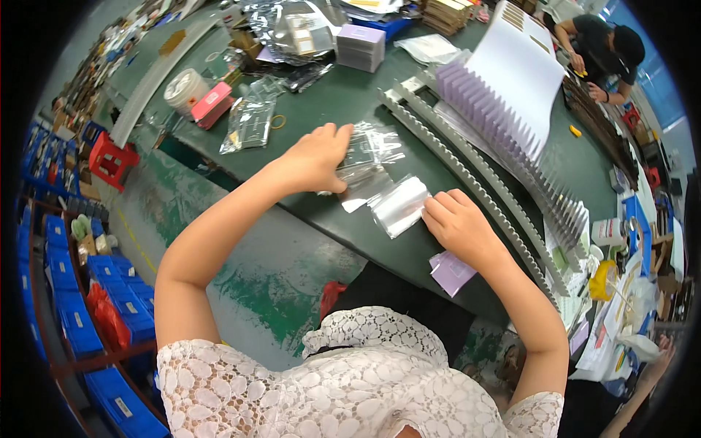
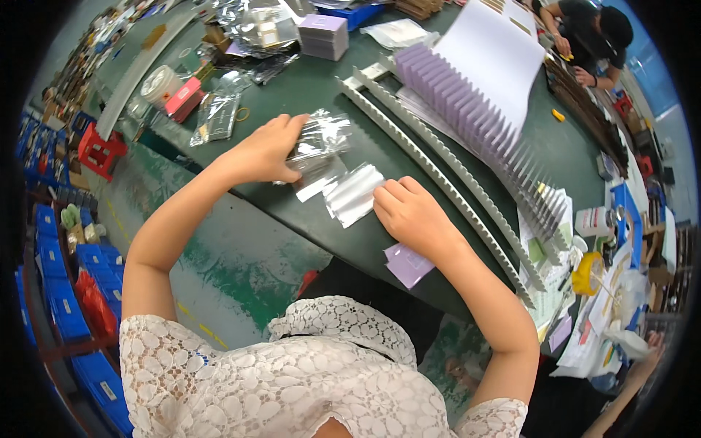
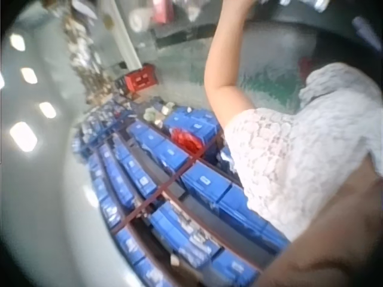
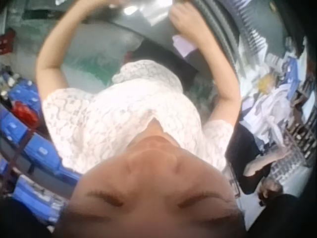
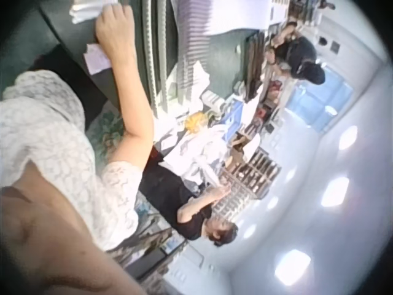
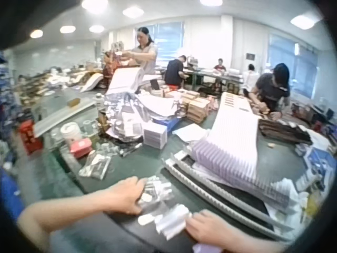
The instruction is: The person repeatedly picks up small purple cards with QR codes and places them into clear plastic bags. The person handles the cards and bags by hand, picking up a card, opening a bag, inserting the card, and setting the bag down on the table. The process is repeated continuously throughout the video.
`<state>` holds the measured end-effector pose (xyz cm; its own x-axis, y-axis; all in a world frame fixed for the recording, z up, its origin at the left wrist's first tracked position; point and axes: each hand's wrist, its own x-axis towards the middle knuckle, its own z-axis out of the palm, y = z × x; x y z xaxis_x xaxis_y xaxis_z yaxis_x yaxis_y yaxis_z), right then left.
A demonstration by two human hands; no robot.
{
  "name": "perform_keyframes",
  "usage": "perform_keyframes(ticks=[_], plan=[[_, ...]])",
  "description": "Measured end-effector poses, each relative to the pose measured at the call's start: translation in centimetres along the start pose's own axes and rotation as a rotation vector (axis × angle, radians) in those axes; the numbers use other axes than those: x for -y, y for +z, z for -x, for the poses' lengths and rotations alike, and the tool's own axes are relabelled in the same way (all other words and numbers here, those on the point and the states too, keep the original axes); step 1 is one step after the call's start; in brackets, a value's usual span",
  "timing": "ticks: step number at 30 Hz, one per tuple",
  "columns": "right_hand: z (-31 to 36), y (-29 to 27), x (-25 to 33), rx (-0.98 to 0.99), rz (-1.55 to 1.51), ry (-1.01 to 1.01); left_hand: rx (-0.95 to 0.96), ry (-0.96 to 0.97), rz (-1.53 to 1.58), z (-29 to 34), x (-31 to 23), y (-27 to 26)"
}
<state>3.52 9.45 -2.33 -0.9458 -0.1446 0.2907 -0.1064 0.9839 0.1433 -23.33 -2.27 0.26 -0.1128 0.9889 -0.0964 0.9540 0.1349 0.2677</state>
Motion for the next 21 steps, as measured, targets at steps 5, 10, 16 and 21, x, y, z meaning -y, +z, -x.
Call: perform_keyframes(ticks=[5, 10, 16, 21], plan=[[2.5, -2.0, 0.4, -0.061, -0.124, 0.241, -0.399, 0.1, -0.163, 0.8, -1.3, 0.0], [4.8, -4.0, 2.7, -0.184, -0.282, 0.554, -0.498, 0.208, 0.255, 2.4, -6.4, 1.3], [6.7, -4.1, 5.7, -0.29, -0.411, 0.745, -0.48, 0.16, 0.319, 2.2, -10.0, 6.5], [8.3, -3.7, 6.3, -0.357, -0.444, 0.806, -0.442, 0.156, 0.3, 1.3, -12.1, 8.9]])
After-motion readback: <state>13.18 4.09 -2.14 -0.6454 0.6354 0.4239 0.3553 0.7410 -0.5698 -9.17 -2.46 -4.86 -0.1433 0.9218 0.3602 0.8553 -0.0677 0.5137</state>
